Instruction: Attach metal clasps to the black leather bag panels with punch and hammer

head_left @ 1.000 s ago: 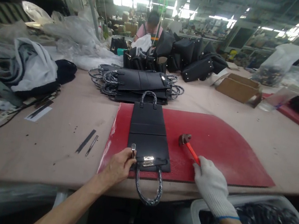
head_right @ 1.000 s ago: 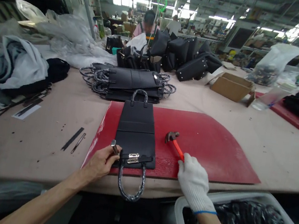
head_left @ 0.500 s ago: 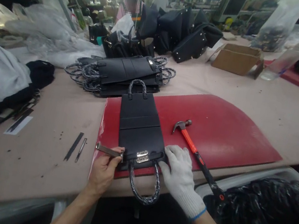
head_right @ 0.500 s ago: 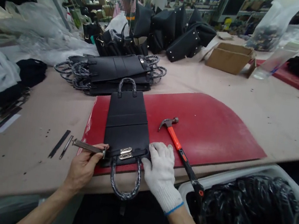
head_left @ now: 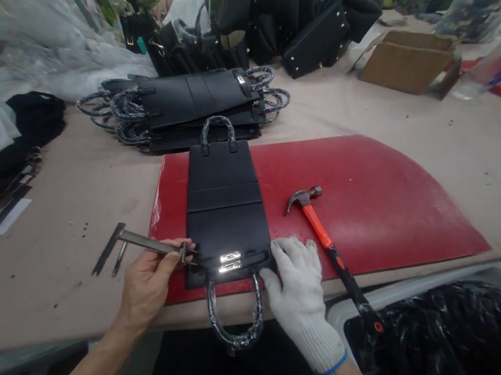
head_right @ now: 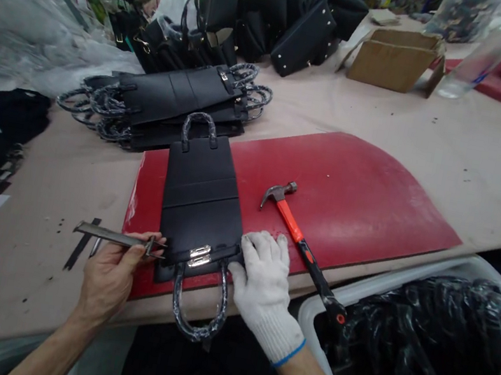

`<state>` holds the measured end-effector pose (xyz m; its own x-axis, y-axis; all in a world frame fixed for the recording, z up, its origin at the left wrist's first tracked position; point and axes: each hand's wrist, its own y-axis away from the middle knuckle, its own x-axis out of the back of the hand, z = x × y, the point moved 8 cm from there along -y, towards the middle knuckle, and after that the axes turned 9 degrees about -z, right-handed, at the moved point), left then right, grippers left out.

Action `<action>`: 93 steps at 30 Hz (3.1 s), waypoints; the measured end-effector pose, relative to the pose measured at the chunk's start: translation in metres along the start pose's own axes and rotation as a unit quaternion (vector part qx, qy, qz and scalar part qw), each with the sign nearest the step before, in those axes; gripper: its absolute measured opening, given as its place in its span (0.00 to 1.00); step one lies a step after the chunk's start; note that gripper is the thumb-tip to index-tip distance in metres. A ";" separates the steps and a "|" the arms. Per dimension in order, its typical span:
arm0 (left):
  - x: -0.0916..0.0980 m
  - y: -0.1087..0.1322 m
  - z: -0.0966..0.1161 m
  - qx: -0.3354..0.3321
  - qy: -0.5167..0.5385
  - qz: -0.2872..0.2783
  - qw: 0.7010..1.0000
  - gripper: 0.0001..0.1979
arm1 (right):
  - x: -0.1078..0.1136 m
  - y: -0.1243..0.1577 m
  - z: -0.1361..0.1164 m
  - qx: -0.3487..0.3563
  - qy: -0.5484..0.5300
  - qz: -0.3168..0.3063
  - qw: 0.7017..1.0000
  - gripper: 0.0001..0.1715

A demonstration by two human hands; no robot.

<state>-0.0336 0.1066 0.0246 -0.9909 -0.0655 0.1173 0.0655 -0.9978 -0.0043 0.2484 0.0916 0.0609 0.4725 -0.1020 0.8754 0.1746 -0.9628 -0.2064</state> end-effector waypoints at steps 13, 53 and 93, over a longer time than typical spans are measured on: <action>-0.104 -0.020 0.052 -0.135 -0.070 -0.155 0.976 0.06 | -0.003 0.003 0.003 0.030 0.009 0.021 0.999 0.20; -0.119 -0.020 0.049 -0.149 -0.156 -0.158 0.964 0.05 | 0.008 0.025 0.009 0.133 -0.097 0.106 0.981 0.16; -0.148 -0.008 0.061 -0.231 -0.265 -0.171 0.921 0.07 | 0.061 0.020 0.086 -0.125 0.188 -0.037 0.974 0.24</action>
<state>0.1195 0.1245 0.0683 -0.7402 0.1422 0.6572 -0.4179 -0.8629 -0.2840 0.3551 0.0881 0.0728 0.1096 -0.0686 0.9916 -0.0408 -0.9971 -0.0645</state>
